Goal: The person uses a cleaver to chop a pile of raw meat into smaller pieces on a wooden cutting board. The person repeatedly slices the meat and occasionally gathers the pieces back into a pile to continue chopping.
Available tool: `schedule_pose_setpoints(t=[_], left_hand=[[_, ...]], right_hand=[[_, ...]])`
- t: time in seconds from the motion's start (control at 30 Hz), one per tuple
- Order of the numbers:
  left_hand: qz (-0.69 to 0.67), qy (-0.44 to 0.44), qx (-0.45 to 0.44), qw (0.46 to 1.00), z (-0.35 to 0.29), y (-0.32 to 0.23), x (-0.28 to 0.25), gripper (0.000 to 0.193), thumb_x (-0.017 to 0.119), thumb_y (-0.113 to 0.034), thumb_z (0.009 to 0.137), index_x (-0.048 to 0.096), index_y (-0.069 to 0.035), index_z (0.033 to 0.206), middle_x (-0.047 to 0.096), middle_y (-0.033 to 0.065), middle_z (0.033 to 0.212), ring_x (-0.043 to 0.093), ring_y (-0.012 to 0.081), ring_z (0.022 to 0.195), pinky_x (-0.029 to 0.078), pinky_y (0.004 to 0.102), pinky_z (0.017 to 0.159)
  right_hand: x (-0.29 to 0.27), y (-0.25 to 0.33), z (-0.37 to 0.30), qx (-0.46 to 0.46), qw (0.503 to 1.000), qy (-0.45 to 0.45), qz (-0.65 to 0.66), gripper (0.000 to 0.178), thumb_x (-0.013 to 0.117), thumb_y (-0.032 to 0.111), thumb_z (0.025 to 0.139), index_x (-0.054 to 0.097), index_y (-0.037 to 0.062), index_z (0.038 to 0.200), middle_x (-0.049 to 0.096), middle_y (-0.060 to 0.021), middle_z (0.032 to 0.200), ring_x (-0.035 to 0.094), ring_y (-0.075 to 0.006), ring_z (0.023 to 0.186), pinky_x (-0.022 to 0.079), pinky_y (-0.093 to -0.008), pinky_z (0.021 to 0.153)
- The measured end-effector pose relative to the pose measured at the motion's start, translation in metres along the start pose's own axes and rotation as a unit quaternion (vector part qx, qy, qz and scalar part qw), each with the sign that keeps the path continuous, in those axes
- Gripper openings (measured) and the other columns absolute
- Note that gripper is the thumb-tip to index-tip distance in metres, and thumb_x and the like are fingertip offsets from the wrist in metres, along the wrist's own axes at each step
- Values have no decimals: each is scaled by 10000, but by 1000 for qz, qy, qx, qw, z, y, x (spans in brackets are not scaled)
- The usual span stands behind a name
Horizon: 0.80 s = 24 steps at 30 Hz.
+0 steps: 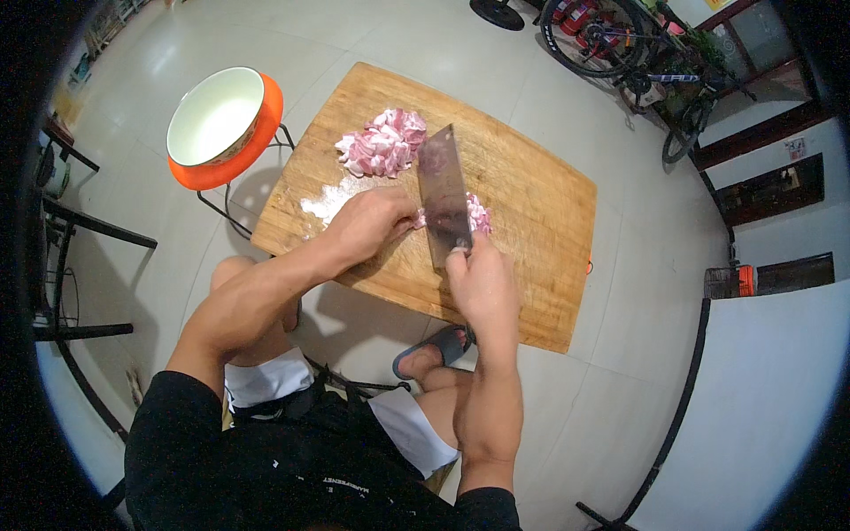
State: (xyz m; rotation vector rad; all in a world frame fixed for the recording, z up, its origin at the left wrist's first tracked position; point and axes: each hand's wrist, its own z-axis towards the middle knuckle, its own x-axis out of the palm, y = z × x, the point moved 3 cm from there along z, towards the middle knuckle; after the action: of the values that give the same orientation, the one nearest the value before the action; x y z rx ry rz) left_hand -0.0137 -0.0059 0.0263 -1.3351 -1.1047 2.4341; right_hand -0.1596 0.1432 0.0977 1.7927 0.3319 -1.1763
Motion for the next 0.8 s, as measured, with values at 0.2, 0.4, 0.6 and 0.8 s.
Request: schedule_pose_setpoints(t=[0.2, 0.4, 0.6, 0.8], left_hand=[[39, -9, 17, 999, -4, 2, 8, 85, 728, -121, 893, 738, -37, 906, 695, 168, 949, 713, 406, 976, 581, 523, 829], [44, -7, 17, 999, -6, -4, 5, 86, 738, -92, 880, 722, -16, 917, 684, 181, 951, 703, 417, 983, 578, 522, 854], [61, -9, 32, 998, 3, -3, 9, 74, 718, -66, 873, 701, 5, 887, 687, 199, 942, 703, 422, 982, 578, 524, 861], [81, -40, 51, 995, 7, 5, 12, 73, 716, -57, 869, 728, 11, 893, 699, 209, 957, 709, 429, 976, 585, 528, 862]], right_hand=[[0, 16, -17, -29, 997, 10, -69, 268, 610, 192, 976, 708, -45, 1052, 696, -380, 884, 699, -575, 897, 547, -646, 842], [5, 22, -24, -49, 990, 42, -125, 280, 591, 174, 993, 680, -80, 1069, 702, -391, 911, 704, -576, 921, 549, -651, 861], [15, 33, -4, -45, 987, 64, -137, 297, 579, 167, 987, 659, -109, 1063, 707, -402, 1014, 697, -572, 1021, 546, -630, 926], [13, 27, -11, -50, 986, 89, -135, 301, 561, 154, 990, 640, -134, 1025, 696, -406, 938, 713, -539, 912, 564, -604, 855]])
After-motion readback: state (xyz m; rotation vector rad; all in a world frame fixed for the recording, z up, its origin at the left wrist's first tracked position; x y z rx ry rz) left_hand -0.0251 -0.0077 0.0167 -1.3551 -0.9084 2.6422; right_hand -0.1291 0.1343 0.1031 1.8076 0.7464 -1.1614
